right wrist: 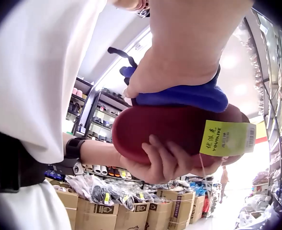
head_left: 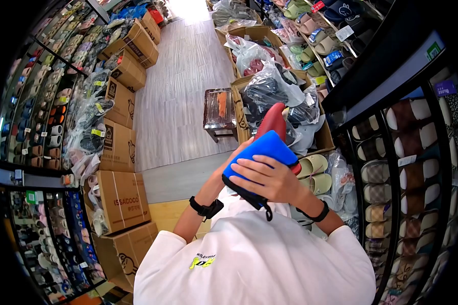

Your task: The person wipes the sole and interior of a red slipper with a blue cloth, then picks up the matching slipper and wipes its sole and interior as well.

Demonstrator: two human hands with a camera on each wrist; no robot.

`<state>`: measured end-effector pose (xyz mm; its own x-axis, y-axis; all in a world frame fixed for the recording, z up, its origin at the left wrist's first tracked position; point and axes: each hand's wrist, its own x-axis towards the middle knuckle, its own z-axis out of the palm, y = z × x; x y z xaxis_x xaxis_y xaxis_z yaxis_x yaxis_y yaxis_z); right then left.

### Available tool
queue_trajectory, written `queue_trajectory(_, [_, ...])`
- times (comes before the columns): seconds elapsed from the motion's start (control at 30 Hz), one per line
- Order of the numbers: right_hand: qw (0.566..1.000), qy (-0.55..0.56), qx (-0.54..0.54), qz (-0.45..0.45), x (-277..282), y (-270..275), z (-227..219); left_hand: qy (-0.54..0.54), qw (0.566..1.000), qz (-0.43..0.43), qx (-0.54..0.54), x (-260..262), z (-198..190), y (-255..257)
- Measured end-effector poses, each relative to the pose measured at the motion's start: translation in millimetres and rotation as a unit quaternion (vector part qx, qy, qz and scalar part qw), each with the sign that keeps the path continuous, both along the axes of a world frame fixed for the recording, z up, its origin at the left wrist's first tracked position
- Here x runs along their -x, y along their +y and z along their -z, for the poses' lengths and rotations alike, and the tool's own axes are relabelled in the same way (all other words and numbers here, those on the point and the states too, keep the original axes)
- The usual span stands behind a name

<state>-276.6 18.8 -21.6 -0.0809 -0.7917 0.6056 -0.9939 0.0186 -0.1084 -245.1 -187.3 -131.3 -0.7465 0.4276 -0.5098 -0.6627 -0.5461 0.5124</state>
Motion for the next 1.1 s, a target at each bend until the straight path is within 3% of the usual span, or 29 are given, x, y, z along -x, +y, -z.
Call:
queue_trajectory(0.13, [0.994,-0.032,-0.012,0.103,27.0,19.4,-16.8,-0.029,0.999,0.003,0.03,-2.3,-11.7,-3.3])
queue_trajectory(0.3, [0.966,-0.088,0.096,0.224,56.9,26.7,-10.9,-0.013,0.997,0.072,-0.027,1.9,-20.3,-9.5])
queue_trajectory(0.43, [0.985,-0.051,0.051,0.157,37.3,17.9,-2.3,0.02,0.997,0.051,-0.058,1.0,-14.3,-11.9])
queue_trajectory(0.5, [0.995,-0.036,0.037,0.085,19.2,9.8,-0.4,0.023,0.997,-0.061,0.033,4.8,-16.5,3.3])
queue_trajectory(0.6, [1.0,0.003,0.031,0.006,5.1,3.8,1.8,0.096,0.976,-0.055,0.188,-1.4,-61.7,12.1])
queue_trajectory(0.63, [0.999,0.023,0.022,0.009,8.0,5.2,-0.9,0.094,0.975,-0.05,0.196,-1.2,-58.0,11.2])
queue_trajectory(0.73, [0.997,-0.029,0.02,0.072,26.9,15.2,-10.9,-0.027,0.994,-0.079,0.07,2.5,-29.7,8.1])
queue_trajectory(0.8, [0.988,-0.06,0.033,0.142,42.8,21.3,-14.1,0.015,1.0,0.018,-0.007,5.0,-22.7,-6.4])
queue_trajectory(0.93, [0.963,-0.116,0.085,0.226,60.4,33.6,-15.9,-0.013,1.0,0.009,-0.019,9.1,-31.7,-3.5])
queue_trajectory(1.07, [0.903,-0.283,0.171,0.272,59.1,50.1,-9.2,0.056,0.989,0.029,-0.135,12.5,-20.5,-20.5])
queue_trajectory(1.1, [0.895,-0.311,0.172,0.271,58.4,54.9,-6.2,0.041,0.992,0.003,-0.12,12.5,-26.4,-20.4])
